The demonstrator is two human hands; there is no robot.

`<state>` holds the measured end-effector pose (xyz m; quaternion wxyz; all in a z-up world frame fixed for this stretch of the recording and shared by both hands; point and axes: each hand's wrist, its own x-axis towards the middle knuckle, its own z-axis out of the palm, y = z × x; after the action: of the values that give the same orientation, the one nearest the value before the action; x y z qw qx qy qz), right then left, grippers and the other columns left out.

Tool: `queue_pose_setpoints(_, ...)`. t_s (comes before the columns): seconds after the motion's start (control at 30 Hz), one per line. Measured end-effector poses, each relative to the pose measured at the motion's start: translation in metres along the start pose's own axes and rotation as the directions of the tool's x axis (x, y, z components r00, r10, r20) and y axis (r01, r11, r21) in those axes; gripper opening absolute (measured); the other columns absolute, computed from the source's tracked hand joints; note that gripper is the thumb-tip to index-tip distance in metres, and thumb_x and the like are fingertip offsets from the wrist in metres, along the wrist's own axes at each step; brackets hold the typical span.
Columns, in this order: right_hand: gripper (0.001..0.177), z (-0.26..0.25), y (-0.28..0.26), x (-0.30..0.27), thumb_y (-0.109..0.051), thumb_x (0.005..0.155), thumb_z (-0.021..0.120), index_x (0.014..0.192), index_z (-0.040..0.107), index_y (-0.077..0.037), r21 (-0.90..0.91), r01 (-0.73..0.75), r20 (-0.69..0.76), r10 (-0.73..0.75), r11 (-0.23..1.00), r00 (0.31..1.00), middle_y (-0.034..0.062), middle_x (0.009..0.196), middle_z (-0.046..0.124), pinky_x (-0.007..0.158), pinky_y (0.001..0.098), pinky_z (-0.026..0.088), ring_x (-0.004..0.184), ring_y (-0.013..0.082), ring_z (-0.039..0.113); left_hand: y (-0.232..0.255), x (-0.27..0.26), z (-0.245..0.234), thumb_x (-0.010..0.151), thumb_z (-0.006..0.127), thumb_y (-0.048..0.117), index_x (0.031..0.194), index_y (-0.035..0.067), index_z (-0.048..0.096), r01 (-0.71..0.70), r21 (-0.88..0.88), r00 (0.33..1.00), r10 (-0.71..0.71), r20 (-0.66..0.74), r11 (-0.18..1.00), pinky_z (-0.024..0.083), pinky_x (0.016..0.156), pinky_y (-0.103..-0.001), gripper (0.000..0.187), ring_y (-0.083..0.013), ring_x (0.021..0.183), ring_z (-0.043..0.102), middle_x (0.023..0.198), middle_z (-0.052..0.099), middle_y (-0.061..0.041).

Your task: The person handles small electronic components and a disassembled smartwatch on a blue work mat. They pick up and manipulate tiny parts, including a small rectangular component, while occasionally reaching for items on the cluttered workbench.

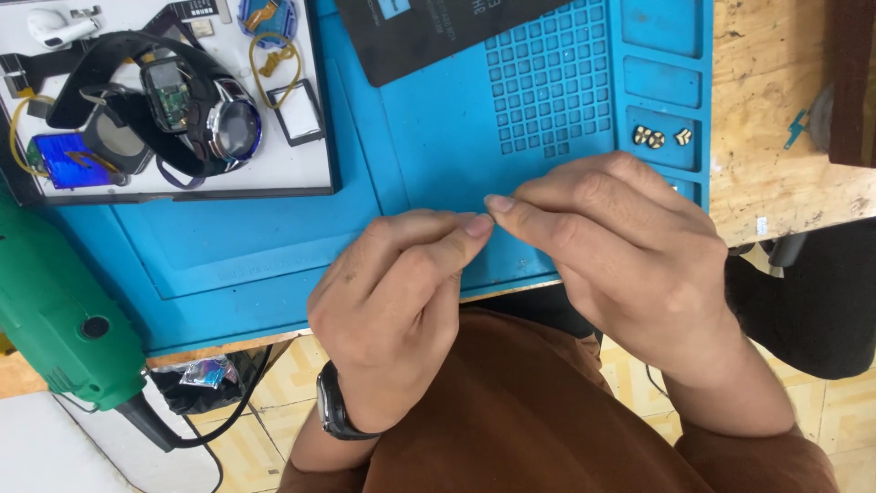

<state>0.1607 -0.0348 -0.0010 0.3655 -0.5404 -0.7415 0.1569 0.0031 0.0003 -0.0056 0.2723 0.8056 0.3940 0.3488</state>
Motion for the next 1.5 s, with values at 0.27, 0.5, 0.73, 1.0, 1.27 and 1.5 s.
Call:
queue_pose_setpoints(0.27, 0.013, -0.0016, 0.0013, -0.0033, 0.008, 0.094, 0.053, 0.099, 0.066, 0.008, 0.008, 0.004, 0.005, -0.004, 1.000, 1.000, 0.0169, 0.090, 0.063, 0.075, 0.0352, 0.052, 0.083, 0.0317, 0.058, 0.0034, 0.0030, -0.0009, 0.087, 0.064, -0.009, 0.083, 0.004, 0.065, 0.017, -0.035, 1.000, -0.016, 0.010, 0.999, 0.051, 0.061, -0.025, 0.014, -0.0175, 0.073, 0.065, 0.084, 0.066, -0.008)
queue_pose_setpoints(0.5, 0.011, -0.0008, 0.0004, -0.0032, 0.012, 0.094, 0.056, 0.098, 0.066, 0.008, -0.013, 0.013, -0.005, -0.013, 1.000, 1.000, 0.0171, 0.090, 0.063, 0.074, 0.0349, 0.052, 0.081, 0.0318, 0.058, 0.0024, 0.0012, 0.0000, 0.088, 0.061, -0.012, 0.086, 0.003, 0.066, 0.003, -0.025, 1.000, -0.003, 0.004, 1.000, 0.052, 0.063, -0.025, 0.016, -0.0177, 0.076, 0.066, 0.086, 0.067, -0.008)
queue_pose_setpoints(0.73, 0.011, -0.0008, 0.0022, -0.0044, 0.010, 0.094, 0.056, 0.099, 0.066, 0.009, -0.001, 0.040, -0.023, -0.040, 0.999, 0.999, 0.0178, 0.091, 0.063, 0.076, 0.0361, 0.052, 0.081, 0.0322, 0.058, 0.0027, -0.0019, 0.0025, 0.090, 0.060, -0.011, 0.092, 0.004, 0.066, -0.012, -0.004, 1.000, 0.012, -0.012, 1.000, 0.055, 0.067, -0.025, 0.016, -0.0177, 0.076, 0.067, 0.086, 0.067, -0.009)
queue_pose_setpoints(1.0, 0.010, -0.0003, 0.0056, -0.0076, 0.011, 0.096, 0.056, 0.098, 0.066, 0.010, 0.006, 0.084, -0.047, -0.084, 0.996, 0.995, 0.0186, 0.091, 0.064, 0.074, 0.0354, 0.052, 0.081, 0.0327, 0.058, 0.0067, -0.0021, 0.0039, 0.088, 0.063, -0.013, 0.085, 0.002, 0.065, 0.003, -0.018, 1.000, -0.003, -0.017, 1.000, 0.051, 0.066, -0.027, 0.015, -0.0204, 0.076, 0.066, 0.086, 0.065, -0.012)
queue_pose_setpoints(1.27, 0.011, -0.0013, 0.0062, -0.0080, 0.010, 0.096, 0.055, 0.099, 0.066, 0.009, 0.018, 0.069, -0.033, -0.068, 0.997, 0.997, 0.0178, 0.092, 0.063, 0.074, 0.0348, 0.051, 0.083, 0.0325, 0.057, 0.0049, -0.0014, 0.0039, 0.088, 0.062, -0.013, 0.085, 0.002, 0.065, -0.020, -0.013, 1.000, 0.020, -0.007, 1.000, 0.050, 0.065, -0.027, 0.015, -0.0211, 0.075, 0.064, 0.085, 0.065, -0.013)
queue_pose_setpoints(1.5, 0.011, -0.0006, 0.0050, -0.0078, 0.013, 0.097, 0.056, 0.099, 0.066, 0.009, -0.007, 0.063, -0.025, -0.063, 0.998, 0.998, 0.0181, 0.092, 0.063, 0.073, 0.0352, 0.051, 0.083, 0.0330, 0.057, 0.0050, 0.0006, 0.0018, 0.089, 0.061, -0.015, 0.085, 0.001, 0.063, -0.011, -0.028, 1.000, 0.011, 0.012, 1.000, 0.052, 0.066, -0.026, 0.016, -0.0208, 0.076, 0.065, 0.085, 0.066, -0.011)
